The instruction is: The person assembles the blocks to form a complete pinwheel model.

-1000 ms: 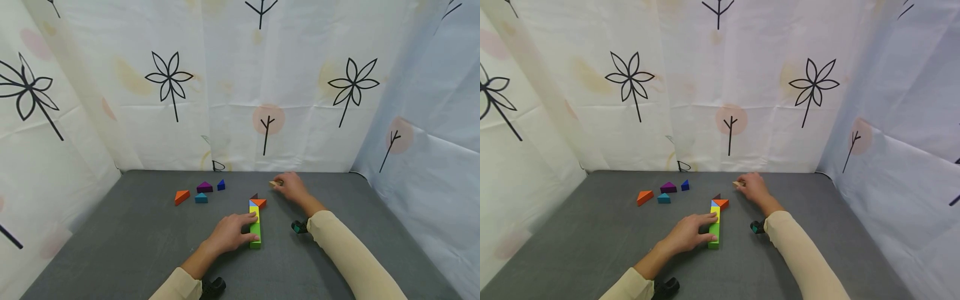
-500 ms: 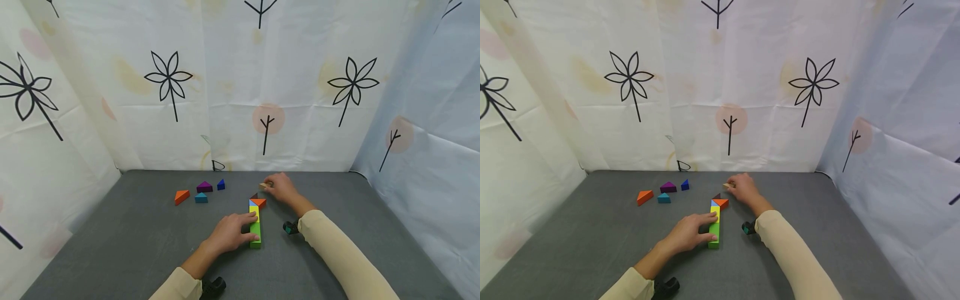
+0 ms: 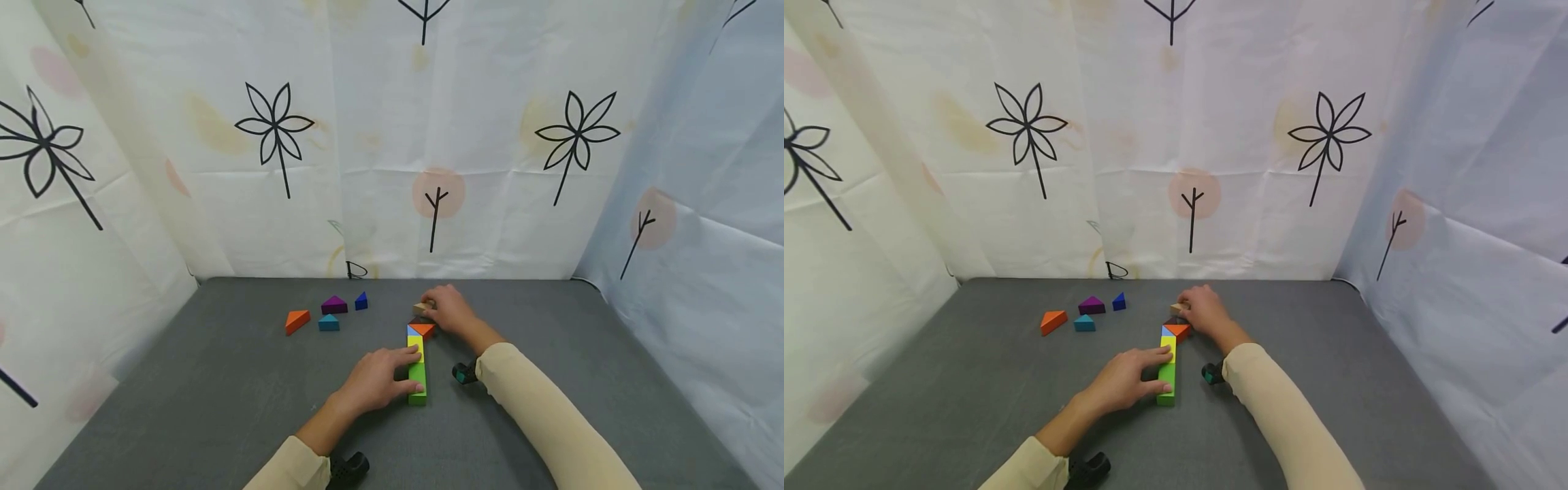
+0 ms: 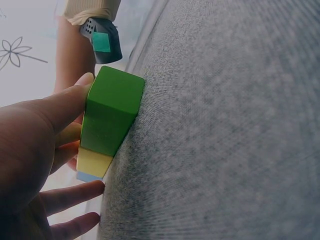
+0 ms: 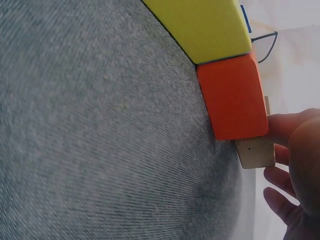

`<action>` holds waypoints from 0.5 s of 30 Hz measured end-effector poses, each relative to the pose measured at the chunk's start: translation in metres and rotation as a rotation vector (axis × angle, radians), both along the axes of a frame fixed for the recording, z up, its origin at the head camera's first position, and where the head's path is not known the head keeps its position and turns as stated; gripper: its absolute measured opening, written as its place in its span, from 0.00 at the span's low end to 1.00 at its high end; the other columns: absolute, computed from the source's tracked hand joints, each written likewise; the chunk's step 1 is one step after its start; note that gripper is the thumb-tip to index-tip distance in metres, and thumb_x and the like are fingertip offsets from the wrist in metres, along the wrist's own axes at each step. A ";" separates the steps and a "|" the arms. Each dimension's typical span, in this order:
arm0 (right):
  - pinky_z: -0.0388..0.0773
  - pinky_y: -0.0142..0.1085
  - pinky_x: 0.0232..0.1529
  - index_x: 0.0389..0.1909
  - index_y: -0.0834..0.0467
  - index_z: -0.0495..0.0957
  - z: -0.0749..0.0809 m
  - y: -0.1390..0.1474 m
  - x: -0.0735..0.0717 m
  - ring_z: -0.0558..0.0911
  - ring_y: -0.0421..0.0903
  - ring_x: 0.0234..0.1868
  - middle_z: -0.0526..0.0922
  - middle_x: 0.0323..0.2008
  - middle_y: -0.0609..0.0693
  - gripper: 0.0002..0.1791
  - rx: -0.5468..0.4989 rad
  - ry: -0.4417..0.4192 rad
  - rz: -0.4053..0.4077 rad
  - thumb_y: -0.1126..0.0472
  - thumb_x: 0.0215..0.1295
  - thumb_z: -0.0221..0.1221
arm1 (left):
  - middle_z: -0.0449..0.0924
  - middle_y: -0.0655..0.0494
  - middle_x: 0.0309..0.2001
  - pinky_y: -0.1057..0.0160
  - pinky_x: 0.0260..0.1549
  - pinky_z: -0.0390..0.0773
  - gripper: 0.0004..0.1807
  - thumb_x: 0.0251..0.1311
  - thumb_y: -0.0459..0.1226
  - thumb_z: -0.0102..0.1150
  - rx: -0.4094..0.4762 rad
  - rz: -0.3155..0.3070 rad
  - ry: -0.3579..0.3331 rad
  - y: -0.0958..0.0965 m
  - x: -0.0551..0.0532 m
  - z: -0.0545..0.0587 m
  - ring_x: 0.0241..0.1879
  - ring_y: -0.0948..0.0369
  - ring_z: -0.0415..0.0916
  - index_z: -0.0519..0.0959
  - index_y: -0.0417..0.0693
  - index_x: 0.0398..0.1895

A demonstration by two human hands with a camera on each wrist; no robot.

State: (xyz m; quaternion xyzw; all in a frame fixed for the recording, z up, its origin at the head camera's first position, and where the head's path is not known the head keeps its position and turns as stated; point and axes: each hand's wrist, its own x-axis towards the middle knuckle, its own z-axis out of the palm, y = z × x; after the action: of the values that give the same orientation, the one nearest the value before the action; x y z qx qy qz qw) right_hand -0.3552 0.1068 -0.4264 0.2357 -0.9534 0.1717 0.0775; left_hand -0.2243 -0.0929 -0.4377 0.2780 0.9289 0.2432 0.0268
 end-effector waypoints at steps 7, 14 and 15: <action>0.73 0.49 0.51 0.49 0.59 0.82 -0.003 0.001 0.000 0.76 0.56 0.50 0.80 0.48 0.56 0.14 -0.059 -0.061 0.015 0.61 0.64 0.65 | 0.68 0.67 0.67 0.43 0.56 0.68 0.32 0.59 0.59 0.60 -0.002 0.001 0.009 0.000 -0.001 -0.001 0.63 0.55 0.69 0.75 0.59 0.65; 0.75 0.49 0.48 0.51 0.62 0.80 0.001 0.007 0.003 0.78 0.55 0.47 0.80 0.47 0.57 0.15 -0.186 -0.115 -0.080 0.59 0.68 0.61 | 0.68 0.67 0.66 0.43 0.57 0.68 0.32 0.58 0.58 0.62 0.004 0.004 -0.002 0.000 -0.001 0.000 0.63 0.55 0.69 0.75 0.60 0.65; 0.76 0.48 0.46 0.50 0.62 0.80 0.001 0.008 0.003 0.78 0.54 0.45 0.80 0.45 0.56 0.15 -0.196 -0.116 -0.101 0.58 0.68 0.61 | 0.68 0.67 0.66 0.43 0.56 0.68 0.32 0.58 0.58 0.62 0.000 0.003 -0.001 0.000 -0.001 0.000 0.63 0.55 0.69 0.75 0.60 0.65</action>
State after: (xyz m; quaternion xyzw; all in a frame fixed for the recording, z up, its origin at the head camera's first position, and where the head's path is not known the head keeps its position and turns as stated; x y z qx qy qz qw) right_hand -0.3522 0.1144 -0.4250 0.1686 -0.9456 0.2731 0.0532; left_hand -0.2249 -0.0927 -0.4379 0.2767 0.9292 0.2435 0.0272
